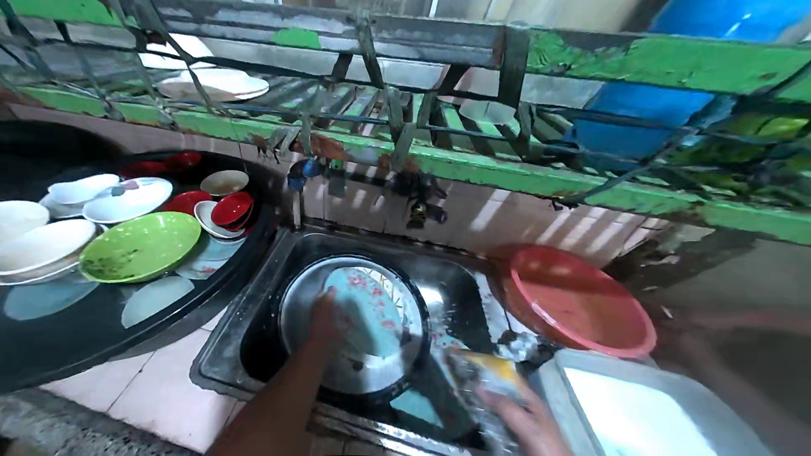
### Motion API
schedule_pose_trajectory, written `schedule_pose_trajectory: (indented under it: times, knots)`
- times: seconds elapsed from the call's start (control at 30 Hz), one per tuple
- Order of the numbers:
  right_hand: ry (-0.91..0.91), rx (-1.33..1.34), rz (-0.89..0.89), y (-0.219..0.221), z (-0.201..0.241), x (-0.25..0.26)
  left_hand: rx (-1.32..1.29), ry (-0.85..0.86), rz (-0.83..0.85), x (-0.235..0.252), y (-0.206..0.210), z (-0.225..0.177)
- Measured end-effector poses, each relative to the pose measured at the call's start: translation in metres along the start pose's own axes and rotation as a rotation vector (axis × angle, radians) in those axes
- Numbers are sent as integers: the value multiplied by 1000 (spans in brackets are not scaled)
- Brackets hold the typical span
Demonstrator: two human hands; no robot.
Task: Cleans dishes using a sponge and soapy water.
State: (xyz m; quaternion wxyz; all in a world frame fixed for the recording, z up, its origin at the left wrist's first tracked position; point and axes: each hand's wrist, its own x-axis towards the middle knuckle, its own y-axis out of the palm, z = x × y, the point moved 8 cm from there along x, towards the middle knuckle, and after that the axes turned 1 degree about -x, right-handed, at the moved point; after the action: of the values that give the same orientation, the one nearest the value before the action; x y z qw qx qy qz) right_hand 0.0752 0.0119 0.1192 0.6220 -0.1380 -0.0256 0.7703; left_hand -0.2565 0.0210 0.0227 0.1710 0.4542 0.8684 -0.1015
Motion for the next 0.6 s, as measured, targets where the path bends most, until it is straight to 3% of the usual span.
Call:
schedule_pose_trajectory:
  times: [0.03,0.13,0.2,0.27,0.33,0.43,0.5,0.6]
  knots:
    - [-54,33,-67,-30,5,-7,67,-16,-63,7,-11,5]
    - [-105,13,-322,-122,10,-30,733,87,-101,17,-21,-1]
    - [-117,-81,-431,-187,-21,-39,768,226,-142,22,-2,7]
    - [-77,-225,-474,-234,-65,-46,786,308,-24,4,55,8]
    - [5,-384,-481,-248,-93,-53,795,343,245,-30,138,21]
    - [198,-667,-309,-234,-109,-52,827,275,644,-90,238,68]
    - [249,-836,-190,-224,-118,-46,1019,207,731,-115,268,97]
    - [306,-879,-110,-219,-125,-41,1198,127,675,-120,277,115]
